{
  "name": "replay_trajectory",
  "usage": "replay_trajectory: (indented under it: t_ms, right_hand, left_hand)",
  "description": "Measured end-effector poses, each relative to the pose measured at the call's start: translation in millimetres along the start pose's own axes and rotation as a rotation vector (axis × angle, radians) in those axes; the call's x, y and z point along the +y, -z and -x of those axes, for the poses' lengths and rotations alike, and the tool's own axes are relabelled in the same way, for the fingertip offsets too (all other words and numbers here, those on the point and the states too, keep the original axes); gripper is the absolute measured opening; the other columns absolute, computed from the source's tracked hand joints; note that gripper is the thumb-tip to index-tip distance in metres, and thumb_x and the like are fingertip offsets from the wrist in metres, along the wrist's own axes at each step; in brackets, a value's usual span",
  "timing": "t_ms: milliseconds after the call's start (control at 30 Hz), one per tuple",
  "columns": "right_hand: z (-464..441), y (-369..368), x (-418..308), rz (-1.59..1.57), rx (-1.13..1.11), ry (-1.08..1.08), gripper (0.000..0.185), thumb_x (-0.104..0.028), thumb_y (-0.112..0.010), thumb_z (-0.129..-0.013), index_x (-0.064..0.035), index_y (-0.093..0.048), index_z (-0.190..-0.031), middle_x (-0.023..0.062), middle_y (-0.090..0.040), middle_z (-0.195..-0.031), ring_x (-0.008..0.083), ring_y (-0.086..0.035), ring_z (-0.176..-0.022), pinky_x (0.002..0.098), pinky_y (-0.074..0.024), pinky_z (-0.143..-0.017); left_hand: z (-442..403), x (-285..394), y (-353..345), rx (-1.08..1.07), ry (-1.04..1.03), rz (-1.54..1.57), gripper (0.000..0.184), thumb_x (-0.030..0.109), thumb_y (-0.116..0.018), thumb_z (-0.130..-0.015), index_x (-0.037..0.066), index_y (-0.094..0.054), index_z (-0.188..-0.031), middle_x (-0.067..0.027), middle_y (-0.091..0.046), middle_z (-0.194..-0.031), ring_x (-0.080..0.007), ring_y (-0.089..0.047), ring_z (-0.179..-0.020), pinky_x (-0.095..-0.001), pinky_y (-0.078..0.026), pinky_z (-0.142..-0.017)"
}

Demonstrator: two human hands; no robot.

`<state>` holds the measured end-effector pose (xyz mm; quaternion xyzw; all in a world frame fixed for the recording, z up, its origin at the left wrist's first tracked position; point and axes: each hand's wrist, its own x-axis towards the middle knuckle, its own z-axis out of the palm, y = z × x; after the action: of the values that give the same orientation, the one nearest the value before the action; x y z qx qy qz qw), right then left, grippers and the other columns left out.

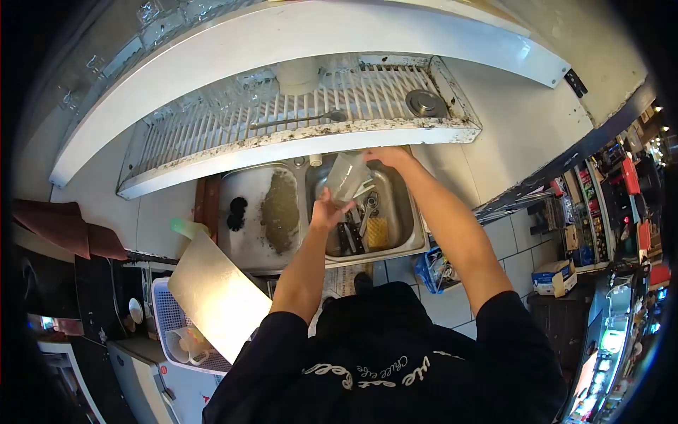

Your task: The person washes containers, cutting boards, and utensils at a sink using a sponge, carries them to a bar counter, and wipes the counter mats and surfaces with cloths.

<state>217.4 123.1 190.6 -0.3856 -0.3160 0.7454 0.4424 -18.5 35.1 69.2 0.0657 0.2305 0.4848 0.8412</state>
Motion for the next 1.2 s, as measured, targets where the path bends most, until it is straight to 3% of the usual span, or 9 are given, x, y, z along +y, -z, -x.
replay_trajectory:
  t_ms: [200,433,567,700,800,1000,1067,1100,1200]
  right_hand:
    - [-9.1,-0.4,-2.5,0.013,-0.009,0.014,0.027,-0.007,-0.072,-0.080,0.0038,-0.065,-0.104,0.0163,-0.066,-0.098,0.0266,-0.064,-0.083,0.0361,-0.0546,-0.081]
    - [-15.6,7.6,13.6,0.030,0.012,0.062,0.025,-0.008,-0.071,-0.082,0.0042,-0.065,-0.103,0.0176,-0.066,-0.097,0.0279,-0.065,-0.082,0.0381,-0.0560,-0.079]
    - [-23.2,17.7,64.5,0.130,0.077,-0.018,0.024,-0.008,-0.071,-0.082,0.0044,-0.065,-0.102,0.0183,-0.066,-0.096,0.0287,-0.065,-0.081,0.0393,-0.0567,-0.078]
    - [-14.4,17.1,145.3,0.470,0.109,-0.400,0.027,-0.017,-0.076,-0.077,0.0007,-0.066,-0.095,0.0136,-0.065,-0.093,0.0259,-0.063,-0.075,0.0352,-0.0552,-0.066]
    - [9.0,-1.6,187.0,0.574,-0.055,-0.461,0.022,-0.020,-0.073,-0.075,-0.0043,-0.066,-0.090,0.0092,-0.065,-0.090,0.0236,-0.060,-0.069,0.0308,-0.0515,-0.061]
    - [-18.5,-0.6,327.2,1.790,-0.407,0.309,0.050,-0.006,-0.057,-0.073,0.0073,-0.050,-0.121,0.0297,-0.052,-0.121,0.0449,-0.054,-0.103,0.0445,-0.0449,-0.090]
    - [-21.2,-4.8,334.2,1.888,-0.395,0.097,0.053,-0.005,-0.057,-0.075,0.0078,-0.045,-0.125,0.0275,-0.051,-0.118,0.0436,-0.052,-0.105,0.0447,-0.0438,-0.092]
    - [0.2,-51.7,293.6,1.884,-0.378,-0.225,0.050,-0.004,-0.055,-0.079,0.0085,-0.043,-0.125,0.0257,-0.052,-0.111,0.0426,-0.050,-0.106,0.0470,-0.0427,-0.091]
    - [1.6,-62.1,297.3,2.063,-0.418,-0.218,0.039,-0.011,-0.057,-0.087,0.0053,-0.053,-0.122,0.0279,-0.048,-0.129,0.0432,-0.039,-0.124,0.0542,-0.0347,-0.100]
  left_hand:
    - [1.1,16.9,9.6,-0.104,-0.010,-0.061,0.055,0.020,-0.067,-0.089,0.008,-0.044,-0.137,-0.0165,-0.054,-0.126,-0.0336,-0.054,-0.109,-0.0537,-0.048,-0.090]
    - [-1.6,60.5,-6.1,0.131,-0.252,-1.008,0.077,0.025,-0.081,-0.072,0.014,-0.045,-0.139,-0.0158,-0.053,-0.125,-0.0352,-0.051,-0.108,-0.0489,-0.043,-0.093]
    - [38.8,91.5,-69.9,0.376,-0.663,-2.180,0.085,0.026,-0.086,-0.053,0.013,-0.051,-0.129,-0.0220,-0.052,-0.119,-0.0392,-0.042,-0.111,-0.0484,-0.040,-0.092]
    - [112.8,121.5,-113.7,0.507,-0.852,-2.211,0.077,0.029,-0.087,-0.060,0.006,-0.052,-0.125,-0.0215,-0.054,-0.113,-0.0336,-0.051,-0.100,-0.0428,-0.045,-0.084]
    - [180.4,153.8,-113.7,0.602,-0.603,-1.582,0.074,0.031,-0.086,-0.065,0.000,-0.051,-0.122,-0.0186,-0.057,-0.104,-0.0278,-0.056,-0.089,-0.0375,-0.048,-0.076]
    - [349.3,212.7,-70.5,0.580,-0.667,-0.721,0.063,0.026,-0.077,-0.079,-0.010,-0.045,-0.118,-0.0165,-0.062,-0.099,-0.0247,-0.063,-0.090,-0.0339,-0.053,-0.078]
    - [410.2,227.4,-54.9,0.499,-0.727,-0.629,0.061,0.024,-0.074,-0.081,-0.010,-0.043,-0.122,-0.0169,-0.062,-0.102,-0.0268,-0.063,-0.093,-0.0344,-0.052,-0.082]
    - [438.6,233.6,-49.3,0.477,-0.754,-0.599,0.061,0.023,-0.073,-0.081,-0.010,-0.043,-0.123,-0.0171,-0.061,-0.103,-0.0275,-0.063,-0.094,-0.0346,-0.052,-0.083]
    - [510.4,253.8,-22.1,0.628,-1.065,-0.703,0.066,0.019,-0.076,-0.078,-0.006,-0.042,-0.129,-0.0198,-0.059,-0.109,-0.0292,-0.061,-0.099,-0.0377,-0.051,-0.088]
